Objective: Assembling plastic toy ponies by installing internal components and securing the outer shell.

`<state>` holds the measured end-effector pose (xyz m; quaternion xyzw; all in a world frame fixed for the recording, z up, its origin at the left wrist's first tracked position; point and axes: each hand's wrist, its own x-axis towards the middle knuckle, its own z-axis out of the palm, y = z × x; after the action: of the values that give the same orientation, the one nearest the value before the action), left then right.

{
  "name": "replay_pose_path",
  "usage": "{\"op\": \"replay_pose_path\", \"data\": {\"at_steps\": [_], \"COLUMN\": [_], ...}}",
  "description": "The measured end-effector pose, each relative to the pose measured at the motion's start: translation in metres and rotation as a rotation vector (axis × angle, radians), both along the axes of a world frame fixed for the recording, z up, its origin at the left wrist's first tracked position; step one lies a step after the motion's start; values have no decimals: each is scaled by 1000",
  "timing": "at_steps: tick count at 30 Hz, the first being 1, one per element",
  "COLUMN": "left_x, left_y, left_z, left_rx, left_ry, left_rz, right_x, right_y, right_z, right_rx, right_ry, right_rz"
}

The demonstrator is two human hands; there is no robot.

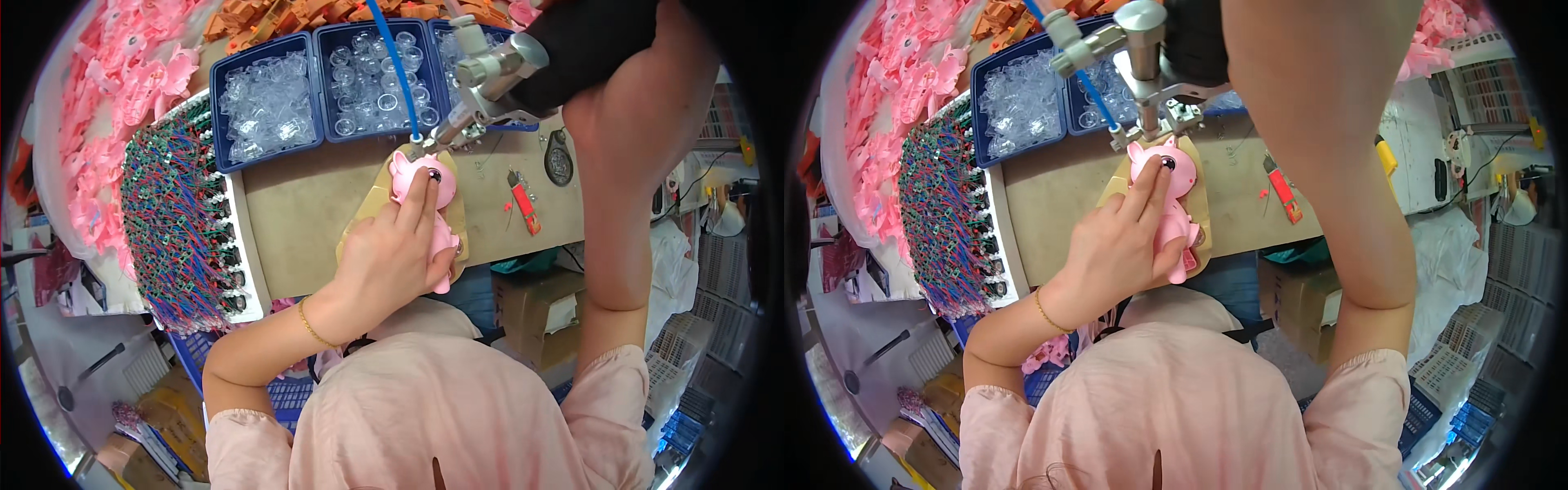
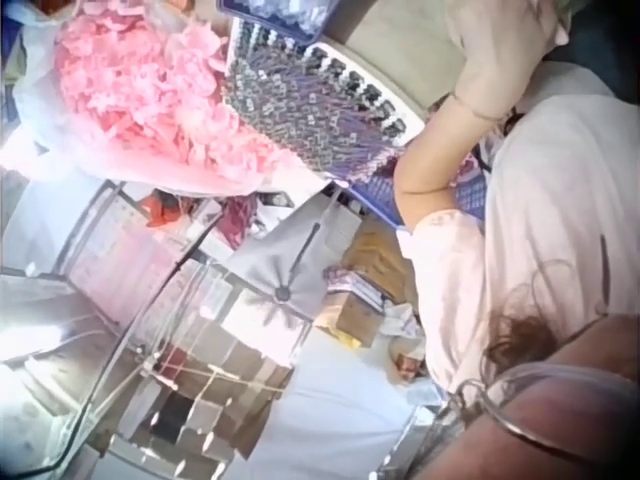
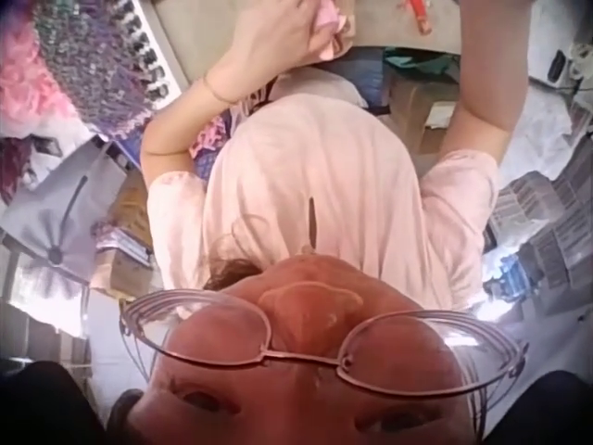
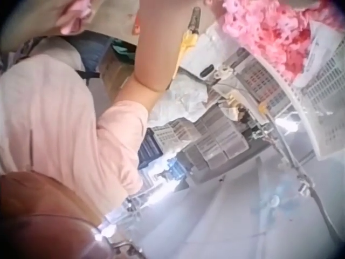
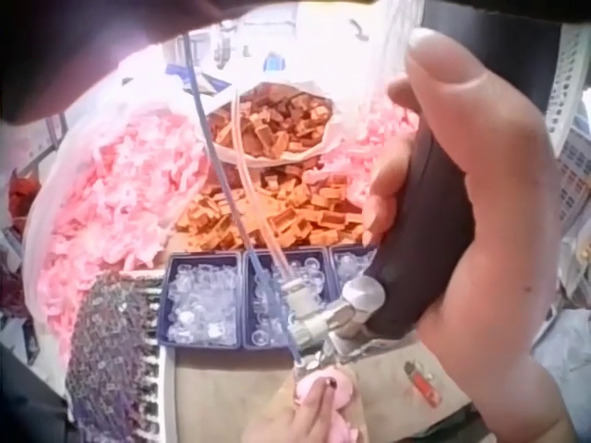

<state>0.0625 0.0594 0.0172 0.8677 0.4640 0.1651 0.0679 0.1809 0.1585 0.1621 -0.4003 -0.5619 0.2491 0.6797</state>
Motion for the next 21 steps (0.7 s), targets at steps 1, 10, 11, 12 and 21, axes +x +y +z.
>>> {"op": "replay_pose_path", "data": {"at_steps": [1,10,11,12,21], "left_x": [0,-1,-1,-1,-2], "left_y": [0,1,2,2,-1], "left_z": [1,-1,0,0,2], "left_rx": [-5,5,2,-3,-31], "left_ry": [4,-47,-47,-39,-82], "left_rz": [5,-5,-5,-5,20], "right_x": [0,-8,-8,-9,-13], "right_y": [0,-1,-1,0,-6], "right_z": [-1,-12,-13,-14,-9], "right_rx": [-5,-42,-46,-49,-58], "right_ry": [0,-5,-6,-8,-50], "right_rz": [1,23,25,27,47]}}
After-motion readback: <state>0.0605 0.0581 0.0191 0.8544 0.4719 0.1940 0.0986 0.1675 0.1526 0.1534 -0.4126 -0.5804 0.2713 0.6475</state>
